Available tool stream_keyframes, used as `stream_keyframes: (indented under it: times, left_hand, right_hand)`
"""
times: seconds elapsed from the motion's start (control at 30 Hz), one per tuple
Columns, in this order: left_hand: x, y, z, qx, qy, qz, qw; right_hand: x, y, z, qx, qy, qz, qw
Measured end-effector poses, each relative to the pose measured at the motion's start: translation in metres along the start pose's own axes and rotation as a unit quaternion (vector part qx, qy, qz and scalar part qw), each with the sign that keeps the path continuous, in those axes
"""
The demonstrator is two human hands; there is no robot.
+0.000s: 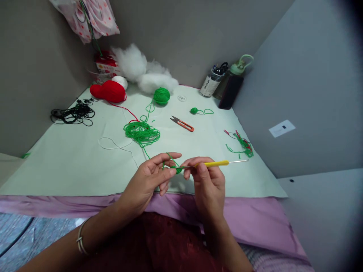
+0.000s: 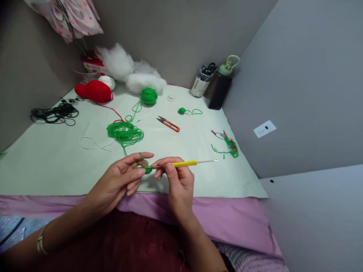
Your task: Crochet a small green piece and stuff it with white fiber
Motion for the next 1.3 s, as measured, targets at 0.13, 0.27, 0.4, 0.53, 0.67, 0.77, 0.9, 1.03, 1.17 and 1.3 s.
stream_keyframes:
  times: [0.13,0.27,0.4,0.53,0.67,0.77,0.9,1.03,1.17,1.3]
  left_hand:
    - [0.005,-0.001,-0.001,-0.015,0.030,-0.011,0.999]
    - [0.009,-0.004,-0.007,-0.053,0.082,-0.044,0.994]
    - [0.007,-0.006,-0.011,-0.065,0.091,-0.061,0.992]
    - [-0.006,-0.002,0.009,0.043,-0.039,0.008,0.998]
    - [-0.005,-0.001,0.010,0.078,-0.117,0.017,0.990]
    - [-0.003,-0.001,0.005,0.052,-0.101,0.010,0.993]
    - [-0.002,-0.001,0.002,0.008,-0.042,-0.010,0.999]
    - [-0.003,0.001,0.006,0.018,-0.061,-0.009,0.998]
    - [-0.006,0.002,0.014,0.081,-0.123,0.011,0.989]
    - [-0.001,0.001,0.004,0.045,-0.107,-0.004,0.993]
  right_hand:
    - [-0.003,-0.003,0.014,0.045,-0.091,0.013,0.995]
    - [-0.023,-0.018,0.040,0.204,-0.277,0.053,0.937]
    - [-0.042,-0.038,0.044,0.316,-0.421,0.072,0.847]
    - [-0.036,-0.038,0.043,0.307,-0.440,0.042,0.843]
    - [-0.008,-0.015,0.033,0.164,-0.222,-0.005,0.961]
    - [-0.004,-0.005,0.019,0.089,-0.099,-0.007,0.991]
    - [-0.015,-0.011,0.026,0.143,-0.197,0.017,0.970]
    - [-0.033,-0.028,0.042,0.259,-0.381,0.043,0.886]
    - [-0.021,-0.022,0.045,0.234,-0.332,0.015,0.914]
    - [-0.001,-0.007,0.024,0.099,-0.124,-0.024,0.987]
Point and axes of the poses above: each hand's wrist, its own y-axis towards the middle knuckle, its own x-axis out of the back of the hand, z = x × y, the point moved 10 cm from there along y, towards the middle knuckle, and after that the axes turned 2 degrees about z, right-handed, at the moved point
